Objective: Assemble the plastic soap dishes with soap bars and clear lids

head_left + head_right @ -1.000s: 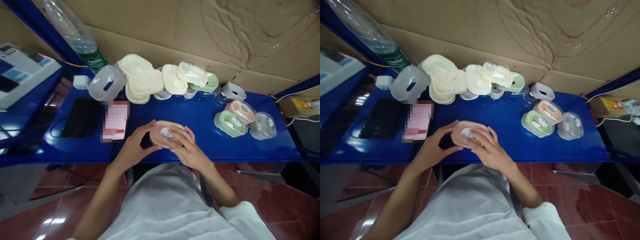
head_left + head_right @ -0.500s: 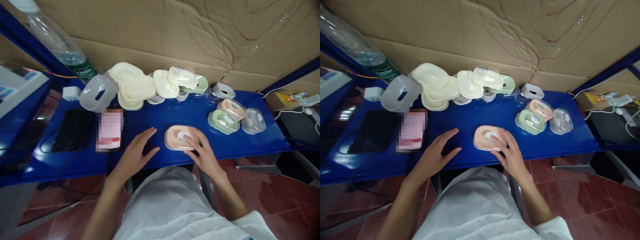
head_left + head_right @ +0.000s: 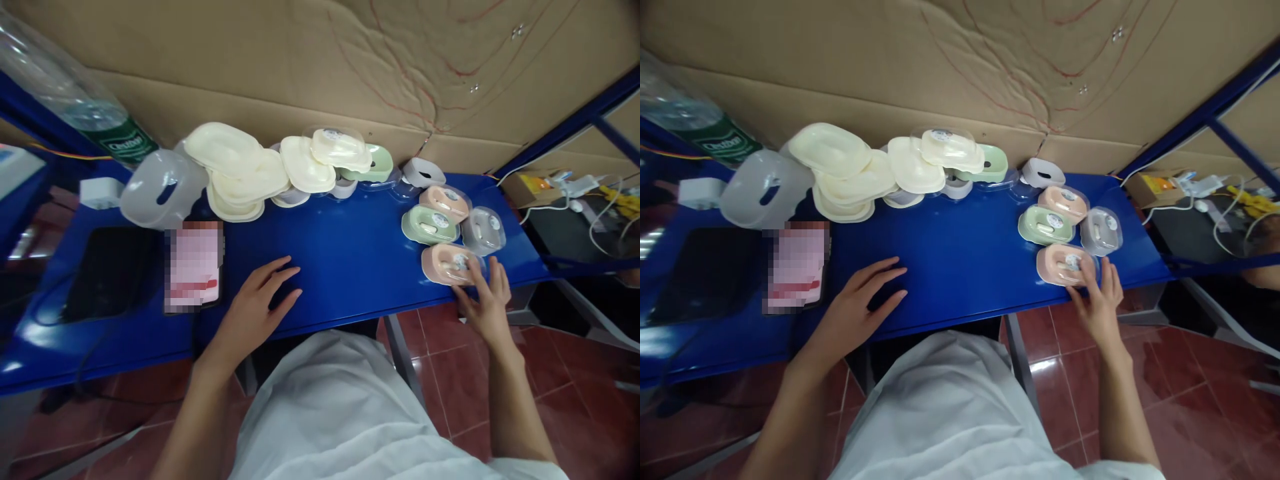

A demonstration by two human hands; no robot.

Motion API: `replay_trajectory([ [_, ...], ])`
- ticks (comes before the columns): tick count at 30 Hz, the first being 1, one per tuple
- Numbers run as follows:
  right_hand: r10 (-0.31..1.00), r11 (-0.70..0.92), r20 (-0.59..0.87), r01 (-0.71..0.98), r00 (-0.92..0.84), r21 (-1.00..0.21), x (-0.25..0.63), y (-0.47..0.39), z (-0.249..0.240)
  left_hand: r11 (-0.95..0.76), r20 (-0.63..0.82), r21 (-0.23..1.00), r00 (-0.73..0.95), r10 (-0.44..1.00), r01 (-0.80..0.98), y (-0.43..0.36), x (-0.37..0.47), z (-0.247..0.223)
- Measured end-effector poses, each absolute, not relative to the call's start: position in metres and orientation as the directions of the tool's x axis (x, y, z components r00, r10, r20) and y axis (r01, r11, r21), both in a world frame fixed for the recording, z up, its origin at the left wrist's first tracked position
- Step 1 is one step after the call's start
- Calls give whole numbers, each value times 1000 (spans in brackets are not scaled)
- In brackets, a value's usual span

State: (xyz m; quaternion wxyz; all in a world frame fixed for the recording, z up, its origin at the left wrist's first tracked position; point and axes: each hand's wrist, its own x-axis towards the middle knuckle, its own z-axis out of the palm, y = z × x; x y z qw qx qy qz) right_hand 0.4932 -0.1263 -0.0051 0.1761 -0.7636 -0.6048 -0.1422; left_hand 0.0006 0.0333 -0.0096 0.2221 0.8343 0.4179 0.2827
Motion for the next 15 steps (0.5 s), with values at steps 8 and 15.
replay_trajectory([
  [8,756,-249,567,945,326,-212,495,-105,-3,-559,296,603,491,819,569,32,0,-9],
  [15,771,-336,425,870,474,-360,503,-87,-20,-549,271,604,500,823,577,33,1,-7],
])
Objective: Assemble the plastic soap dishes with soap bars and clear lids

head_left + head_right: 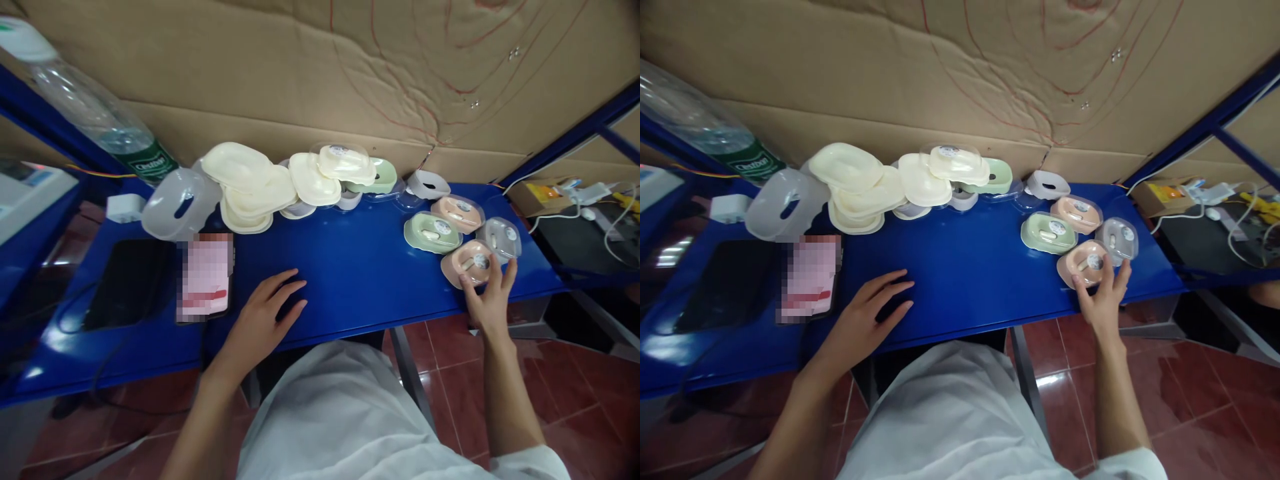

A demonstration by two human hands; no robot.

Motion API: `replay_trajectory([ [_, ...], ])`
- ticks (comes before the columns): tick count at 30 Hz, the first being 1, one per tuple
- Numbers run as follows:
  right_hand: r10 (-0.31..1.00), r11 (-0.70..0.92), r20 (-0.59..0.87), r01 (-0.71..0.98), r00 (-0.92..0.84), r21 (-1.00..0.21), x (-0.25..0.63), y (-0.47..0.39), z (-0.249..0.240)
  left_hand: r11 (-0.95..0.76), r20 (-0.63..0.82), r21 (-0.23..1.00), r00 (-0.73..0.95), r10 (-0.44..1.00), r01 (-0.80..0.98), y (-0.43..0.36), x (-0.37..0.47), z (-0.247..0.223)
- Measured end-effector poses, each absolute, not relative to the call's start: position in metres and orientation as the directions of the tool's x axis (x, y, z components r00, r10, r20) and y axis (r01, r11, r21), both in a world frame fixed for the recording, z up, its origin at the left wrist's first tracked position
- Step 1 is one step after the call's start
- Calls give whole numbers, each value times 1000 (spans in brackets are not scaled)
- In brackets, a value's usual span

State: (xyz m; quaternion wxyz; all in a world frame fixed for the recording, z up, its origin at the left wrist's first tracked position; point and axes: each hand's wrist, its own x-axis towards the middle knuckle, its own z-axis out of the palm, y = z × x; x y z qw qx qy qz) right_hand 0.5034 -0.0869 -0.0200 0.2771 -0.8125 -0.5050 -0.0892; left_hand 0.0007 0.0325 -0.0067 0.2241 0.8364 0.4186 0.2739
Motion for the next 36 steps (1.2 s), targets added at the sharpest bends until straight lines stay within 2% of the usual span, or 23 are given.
replay_trajectory([
  [3,755,-411,357,821,550,-396,526,-86,-17,-543,262,610,500,825,577,33,0,-7],
  [7,794,-389,329,844,511,-370,539,-84,-4,-527,256,622,485,836,580,32,1,-8],
  [11,831,-229,451,939,326,-255,511,-53,25,-531,258,612,487,835,586,34,1,-11],
  [13,872,-126,447,974,200,-189,489,-19,47,-536,260,604,490,832,590,35,1,-12],
  [15,910,-93,391,987,137,-129,471,26,70,-540,265,600,491,830,590,35,1,-12],
  [17,955,-151,246,985,168,-86,463,75,90,-543,271,601,489,829,587,35,1,-12],
  [23,957,-284,37,957,286,-50,472,178,104,-528,263,611,478,838,589,32,3,-10],
  [25,951,-303,48,952,306,-50,473,183,102,-518,254,619,474,843,590,33,2,-10],
  [28,946,-264,170,961,274,-82,462,159,109,-479,226,665,456,861,574,31,0,-5],
  [30,939,-173,281,979,198,-112,441,126,118,-406,189,751,420,888,521,26,2,3],
  [32,925,-14,375,990,65,-137,405,86,123,-288,142,884,375,916,369,19,12,12],
  [34,837,329,502,934,-218,-142,361,47,123,-141,95,986,384,918,94,11,30,21],
  [36,696,627,501,775,-514,-76,321,18,119,-21,46,997,371,927,-72,4,50,27],
])
